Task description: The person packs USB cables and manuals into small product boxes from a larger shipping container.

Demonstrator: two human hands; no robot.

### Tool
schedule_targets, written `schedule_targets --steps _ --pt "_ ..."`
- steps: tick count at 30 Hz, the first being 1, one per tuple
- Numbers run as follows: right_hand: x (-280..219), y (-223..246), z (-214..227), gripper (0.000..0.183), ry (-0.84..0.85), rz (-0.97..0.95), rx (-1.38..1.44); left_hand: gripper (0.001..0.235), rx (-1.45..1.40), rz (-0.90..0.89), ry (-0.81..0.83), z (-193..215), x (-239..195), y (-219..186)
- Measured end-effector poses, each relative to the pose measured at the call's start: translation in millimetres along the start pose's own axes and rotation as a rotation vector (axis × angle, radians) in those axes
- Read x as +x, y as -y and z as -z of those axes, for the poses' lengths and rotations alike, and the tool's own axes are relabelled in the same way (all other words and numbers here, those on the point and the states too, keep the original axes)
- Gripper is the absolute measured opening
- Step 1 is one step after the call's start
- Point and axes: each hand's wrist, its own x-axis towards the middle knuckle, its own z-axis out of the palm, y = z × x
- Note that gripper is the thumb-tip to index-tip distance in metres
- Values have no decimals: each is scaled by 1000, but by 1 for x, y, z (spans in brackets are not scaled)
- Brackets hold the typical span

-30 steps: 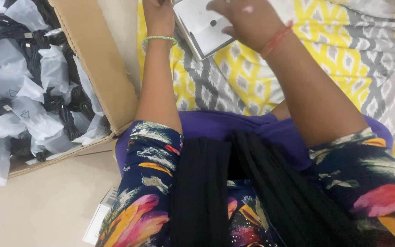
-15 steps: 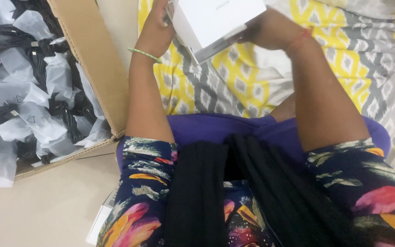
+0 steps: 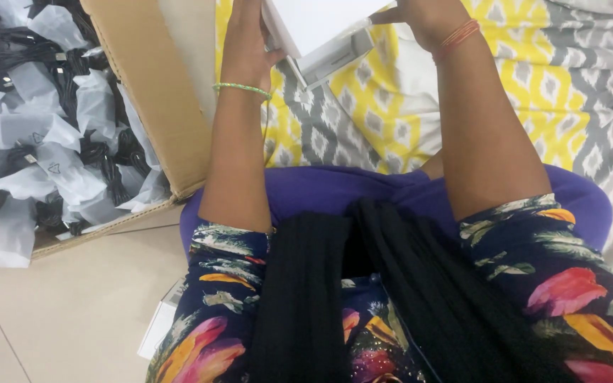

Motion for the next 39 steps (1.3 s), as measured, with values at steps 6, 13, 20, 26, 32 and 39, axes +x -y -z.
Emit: schedule_targets --steps 6,13,20,26,32,39 --pt "4 -18 5 47 29 -64 -497 70 33 38 42 4 3 7" --pt "-4 34 -1 50 28 -72 -494 71 104 67 38 -15 -16 -20" --pt "-3 55 -7 65 38 -179 -221 77 179 68 44 -21 -23 -29" --pt "-2 66 -12 70 58 -74 -259 77 209 93 54 -25 -24 -22" --pt "-10 82 -18 58 223 -60 -436 64 210 100 139 -6 -15 -13" --pt "-24 111 -26 74 303 -304 -443 45 627 -121 -43 -3 -8 22"
